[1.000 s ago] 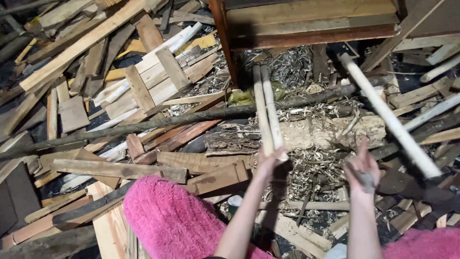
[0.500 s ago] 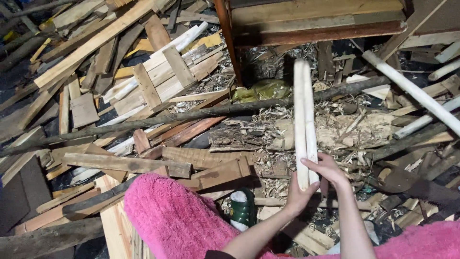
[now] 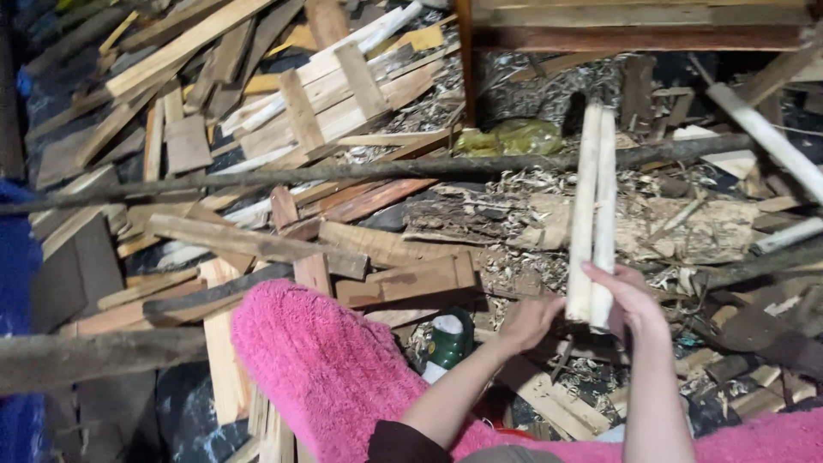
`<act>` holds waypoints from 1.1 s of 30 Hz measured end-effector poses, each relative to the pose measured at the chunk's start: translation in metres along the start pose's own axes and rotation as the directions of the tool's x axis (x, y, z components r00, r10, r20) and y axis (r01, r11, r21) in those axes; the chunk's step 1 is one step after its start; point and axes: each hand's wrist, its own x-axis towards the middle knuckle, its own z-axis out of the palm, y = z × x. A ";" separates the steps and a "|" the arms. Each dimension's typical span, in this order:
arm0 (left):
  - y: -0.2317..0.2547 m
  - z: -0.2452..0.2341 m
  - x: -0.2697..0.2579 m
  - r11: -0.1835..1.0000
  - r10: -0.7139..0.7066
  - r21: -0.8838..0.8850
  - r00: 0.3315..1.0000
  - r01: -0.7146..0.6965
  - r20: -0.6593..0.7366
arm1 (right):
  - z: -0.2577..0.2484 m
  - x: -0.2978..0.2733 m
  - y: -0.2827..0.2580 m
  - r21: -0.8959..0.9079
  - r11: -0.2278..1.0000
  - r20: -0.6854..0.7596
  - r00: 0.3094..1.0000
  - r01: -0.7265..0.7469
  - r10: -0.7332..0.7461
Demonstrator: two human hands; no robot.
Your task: Assemble a small wooden structure using wood slats and a hammer while sitting on the floor
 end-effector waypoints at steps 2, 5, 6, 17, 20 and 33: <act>0.003 -0.020 0.007 0.921 0.310 0.297 0.936 -0.251 -0.170 | 0.019 -0.030 -0.057 -0.110 0.985 -0.045 0.991 -0.132 0.128; 0.029 -0.066 0.007 0.763 0.593 0.539 0.718 -0.356 -0.365 | 0.018 -0.032 -0.074 -0.212 0.948 -0.111 0.970 -0.237 0.218; 0.041 -0.084 0.006 0.827 0.543 0.463 0.664 -0.317 -0.515 | 0.013 -0.026 -0.067 -0.222 0.952 -0.109 0.975 -0.213 0.192; -0.010 -0.137 0.009 0.930 -0.290 0.152 0.921 0.335 -0.260 | 0.004 -0.005 -0.047 0.152 0.975 -0.074 0.982 -0.160 0.172; -0.006 -0.157 0.006 0.929 -0.359 0.003 0.906 0.369 -0.226 | -0.010 0.012 -0.027 0.247 0.969 -0.045 0.998 -0.034 0.046; 0.041 -0.171 -0.009 0.654 0.038 -0.747 0.981 0.120 0.190 | 0.015 -0.024 -0.034 -0.216 0.944 -0.097 0.956 0.249 -0.275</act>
